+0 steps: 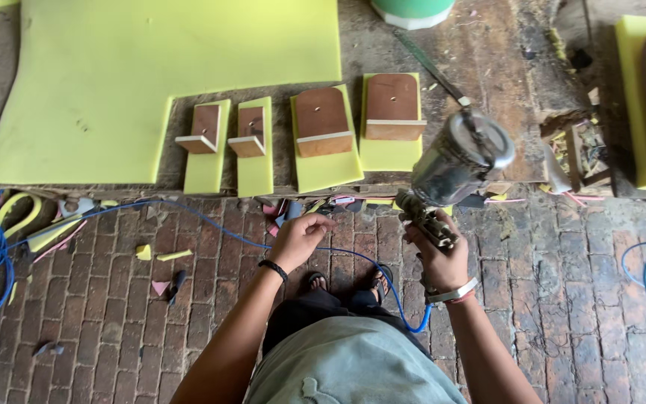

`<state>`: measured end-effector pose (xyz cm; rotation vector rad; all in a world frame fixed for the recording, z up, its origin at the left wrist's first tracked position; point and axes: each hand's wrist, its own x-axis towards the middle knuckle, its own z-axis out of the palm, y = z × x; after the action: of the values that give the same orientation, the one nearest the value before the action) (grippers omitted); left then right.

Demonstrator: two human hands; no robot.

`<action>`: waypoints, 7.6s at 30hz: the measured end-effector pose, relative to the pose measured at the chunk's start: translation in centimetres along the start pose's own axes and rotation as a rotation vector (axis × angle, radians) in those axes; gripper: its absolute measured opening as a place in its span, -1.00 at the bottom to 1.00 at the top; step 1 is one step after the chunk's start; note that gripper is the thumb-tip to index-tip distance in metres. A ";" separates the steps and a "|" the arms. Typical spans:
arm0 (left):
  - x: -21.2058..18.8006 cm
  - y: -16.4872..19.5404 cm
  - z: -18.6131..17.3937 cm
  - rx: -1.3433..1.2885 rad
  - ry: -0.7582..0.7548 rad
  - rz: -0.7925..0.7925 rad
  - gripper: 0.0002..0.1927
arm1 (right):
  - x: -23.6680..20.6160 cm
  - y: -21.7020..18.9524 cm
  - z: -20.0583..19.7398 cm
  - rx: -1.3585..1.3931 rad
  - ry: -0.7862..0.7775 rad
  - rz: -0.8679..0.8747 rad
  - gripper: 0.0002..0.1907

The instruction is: The person cuts yellow foam sheets with a hand saw to fit wooden boards on a workbench, sprays adhesive onto the foam and boards, presses the boards onto the foam, and trims away the excess foam around each board, setting trimmed pieces aside.

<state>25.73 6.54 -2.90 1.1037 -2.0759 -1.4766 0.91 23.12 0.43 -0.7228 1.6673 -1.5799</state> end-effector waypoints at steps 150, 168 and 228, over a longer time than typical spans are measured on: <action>8.0 -0.9 -15.3 -0.096 -0.523 0.104 -0.78 | -9.7 -4.7 10.4 -0.451 0.726 -0.138 -0.57; 29.0 6.9 5.1 -0.435 -0.519 0.096 -0.80 | 20.9 -3.1 -19.4 -0.845 0.661 -0.330 -0.37; 18.2 -1.3 1.5 0.029 0.419 -0.142 -0.73 | 46.2 -5.8 15.3 -1.584 -0.701 -0.408 -0.22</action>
<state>13.80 -6.60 -7.29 1.4539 -1.7616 -1.1511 -14.28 -23.46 0.78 -2.1238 1.9593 0.2424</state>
